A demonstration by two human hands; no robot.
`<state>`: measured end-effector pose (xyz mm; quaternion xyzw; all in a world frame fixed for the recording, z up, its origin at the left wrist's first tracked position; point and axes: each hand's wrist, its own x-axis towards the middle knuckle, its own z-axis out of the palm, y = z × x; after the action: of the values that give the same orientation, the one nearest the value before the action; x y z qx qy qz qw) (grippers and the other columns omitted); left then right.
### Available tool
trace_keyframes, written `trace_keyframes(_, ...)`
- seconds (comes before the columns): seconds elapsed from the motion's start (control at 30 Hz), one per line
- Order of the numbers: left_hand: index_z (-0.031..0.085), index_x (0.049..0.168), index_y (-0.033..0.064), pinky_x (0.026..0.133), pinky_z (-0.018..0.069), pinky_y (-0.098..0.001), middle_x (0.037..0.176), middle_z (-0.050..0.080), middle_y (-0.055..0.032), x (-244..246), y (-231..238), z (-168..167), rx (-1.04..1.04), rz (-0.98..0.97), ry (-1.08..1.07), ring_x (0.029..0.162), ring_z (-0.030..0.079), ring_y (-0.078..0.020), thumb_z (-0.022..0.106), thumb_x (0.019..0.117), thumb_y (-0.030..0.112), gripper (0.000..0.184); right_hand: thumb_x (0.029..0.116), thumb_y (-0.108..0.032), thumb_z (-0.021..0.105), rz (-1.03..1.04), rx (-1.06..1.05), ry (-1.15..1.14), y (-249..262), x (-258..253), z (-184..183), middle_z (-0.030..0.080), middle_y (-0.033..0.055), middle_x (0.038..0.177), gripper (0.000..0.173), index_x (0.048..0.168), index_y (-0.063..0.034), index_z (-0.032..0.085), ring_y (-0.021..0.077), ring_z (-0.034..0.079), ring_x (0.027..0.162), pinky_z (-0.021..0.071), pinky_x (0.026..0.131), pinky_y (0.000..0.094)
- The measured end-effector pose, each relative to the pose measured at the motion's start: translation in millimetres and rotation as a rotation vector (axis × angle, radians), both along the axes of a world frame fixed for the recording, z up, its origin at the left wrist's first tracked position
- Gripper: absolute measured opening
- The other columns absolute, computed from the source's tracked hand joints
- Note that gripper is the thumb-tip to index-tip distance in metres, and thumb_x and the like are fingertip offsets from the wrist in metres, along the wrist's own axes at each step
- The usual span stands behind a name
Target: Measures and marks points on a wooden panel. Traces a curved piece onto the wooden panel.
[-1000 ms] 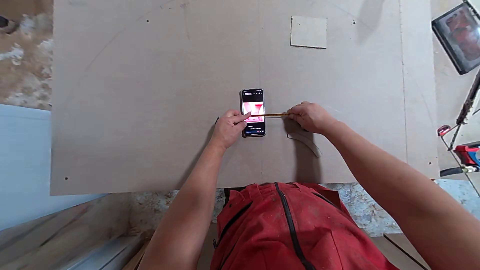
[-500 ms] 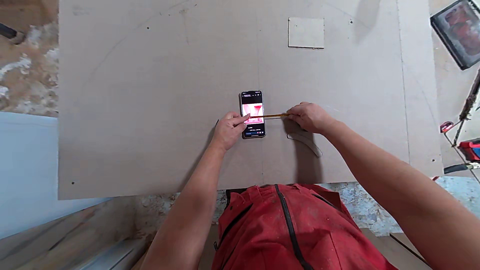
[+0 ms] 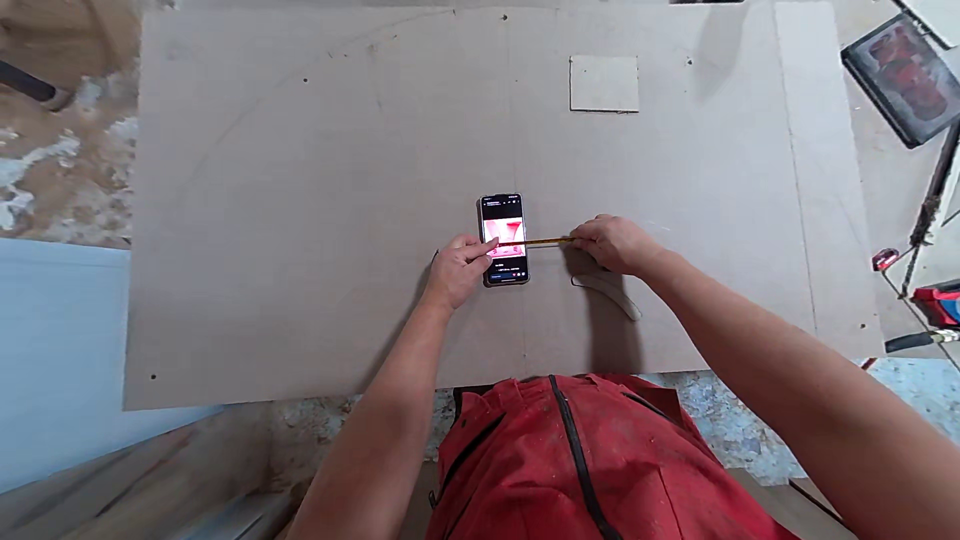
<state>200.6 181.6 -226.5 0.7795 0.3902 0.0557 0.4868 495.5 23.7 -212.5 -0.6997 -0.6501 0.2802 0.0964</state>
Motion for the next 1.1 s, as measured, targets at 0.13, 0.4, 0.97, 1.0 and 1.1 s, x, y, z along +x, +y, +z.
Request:
trace_keyframes(0.13,0.073,0.131,0.0283,0.102,0.0504,-0.0467,0.131,0.064,-0.0050,-0.5,0.9,-0.9,0.008,-0.007,0.003,0.122,0.060,-0.0185,0.060,0.1033,0.025,0.031,0.1080,-0.028,0.051,-0.005,-0.012,-0.002,0.4,-0.2,2.1,0.074,0.0051,0.108,0.027,0.114,-0.0156,0.075,0.0256,0.067,0.107,0.0537,0.094,0.0481)
trace_keyframes(0.4,0.073,0.130,0.0296,0.098,0.0510,-0.0465,0.128,0.064,-0.0035,-1.0,2.2,-0.1,-0.003,-0.009,0.006,0.118,0.060,-0.0172,0.061,0.1023,0.026,0.030,0.1080,-0.026,0.051,0.010,-0.003,0.004,0.7,0.0,2.3,0.074,0.0054,0.108,0.027,0.114,-0.0145,0.075,0.0253,0.068,0.108,0.0538,0.095,0.0465)
trace_keyframes(0.97,0.077,0.123,0.0254,0.098,0.0531,-0.0424,0.127,0.067,0.0004,-2.3,-1.0,-0.7,-0.036,0.084,-0.046,0.117,0.062,-0.0131,0.062,0.1015,0.025,0.026,0.1081,-0.029,0.050,-0.024,0.019,0.018,0.7,-0.7,-1.5,0.074,0.0041,0.103,0.028,0.112,-0.0172,0.075,0.0250,0.068,0.102,0.0536,0.090,0.0472)
trace_keyframes(1.0,0.077,0.123,0.0245,0.098,0.0534,-0.0430,0.126,0.067,-0.0002,-2.6,-1.6,-2.4,-0.038,0.088,-0.059,0.117,0.063,-0.0136,0.062,0.1016,0.025,0.026,0.1077,-0.029,0.051,-0.043,0.023,0.035,-0.3,-0.8,-0.5,0.074,0.0042,0.102,0.027,0.112,-0.0172,0.075,0.0248,0.068,0.102,0.0536,0.090,0.0474)
trace_keyframes(1.1,0.074,0.128,0.0233,0.098,0.0544,-0.0404,0.127,0.068,-0.0001,-3.7,-2.7,-2.3,-0.049,0.097,-0.084,0.115,0.064,-0.0125,0.061,0.1016,0.022,0.029,0.1076,-0.028,0.052,-0.063,0.034,0.045,-0.8,-1.4,-1.0,0.074,0.0035,0.103,0.026,0.112,-0.0175,0.075,0.0235,0.068,0.102,0.0538,0.091,0.0463)
